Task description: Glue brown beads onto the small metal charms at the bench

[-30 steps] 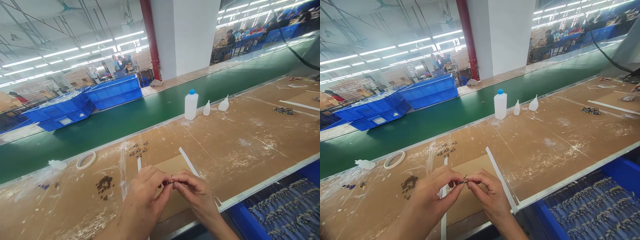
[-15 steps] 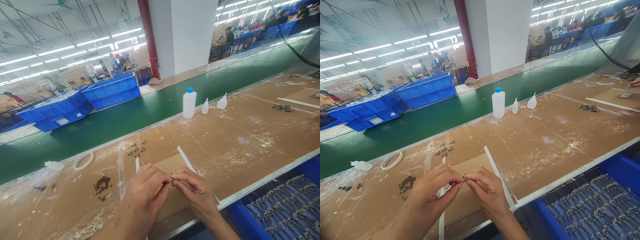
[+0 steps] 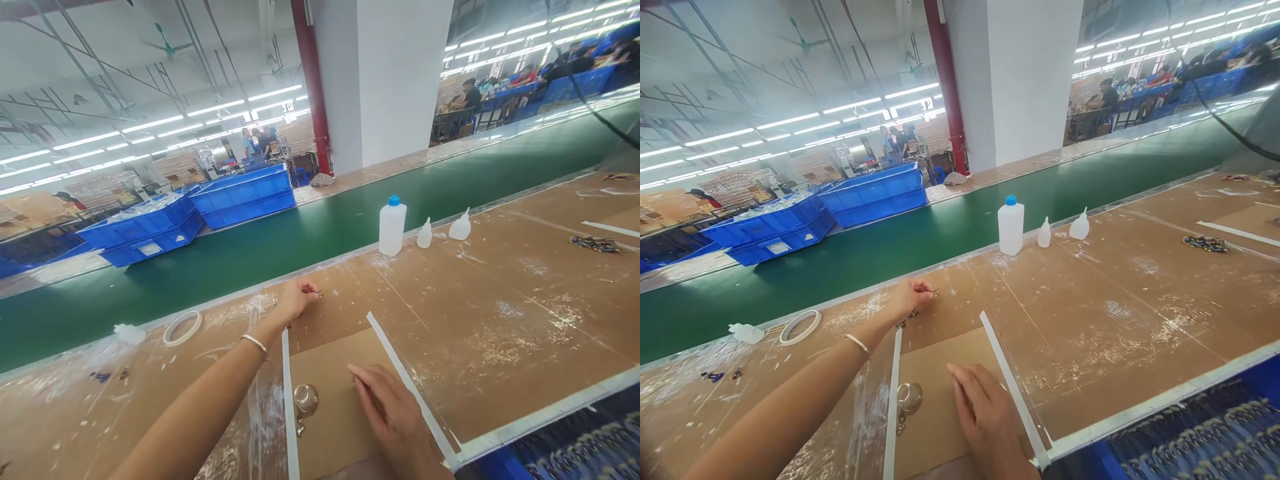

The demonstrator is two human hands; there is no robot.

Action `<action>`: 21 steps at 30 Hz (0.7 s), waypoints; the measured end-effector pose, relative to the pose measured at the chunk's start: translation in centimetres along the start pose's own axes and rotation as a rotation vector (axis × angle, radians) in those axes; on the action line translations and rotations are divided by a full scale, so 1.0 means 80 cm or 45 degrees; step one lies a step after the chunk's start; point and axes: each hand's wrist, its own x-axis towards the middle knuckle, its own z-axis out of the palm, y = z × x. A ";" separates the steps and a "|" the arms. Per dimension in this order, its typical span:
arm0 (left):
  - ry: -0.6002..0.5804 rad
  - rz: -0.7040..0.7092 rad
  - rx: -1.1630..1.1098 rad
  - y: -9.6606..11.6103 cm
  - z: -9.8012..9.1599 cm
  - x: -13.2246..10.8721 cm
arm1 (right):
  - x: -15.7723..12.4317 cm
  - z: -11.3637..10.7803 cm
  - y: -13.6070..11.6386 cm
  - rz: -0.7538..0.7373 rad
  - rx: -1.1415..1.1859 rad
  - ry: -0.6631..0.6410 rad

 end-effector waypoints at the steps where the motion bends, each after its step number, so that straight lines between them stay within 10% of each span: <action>1: -0.006 0.003 -0.002 -0.007 0.004 0.012 | 0.000 0.001 0.000 -0.062 -0.041 -0.007; 7: -0.047 -0.017 0.067 -0.027 0.013 0.037 | 0.003 0.000 0.009 -0.253 -0.143 -0.033; 12: 0.044 -0.116 0.199 -0.046 -0.037 0.034 | 0.001 -0.004 0.013 -0.277 -0.159 -0.113; 17: 0.059 -0.299 0.345 -0.076 -0.103 -0.012 | -0.001 -0.002 0.018 -0.322 -0.111 -0.118; 21: 0.004 -0.393 0.418 -0.095 -0.109 -0.063 | -0.012 0.003 0.032 -0.292 -0.181 -0.186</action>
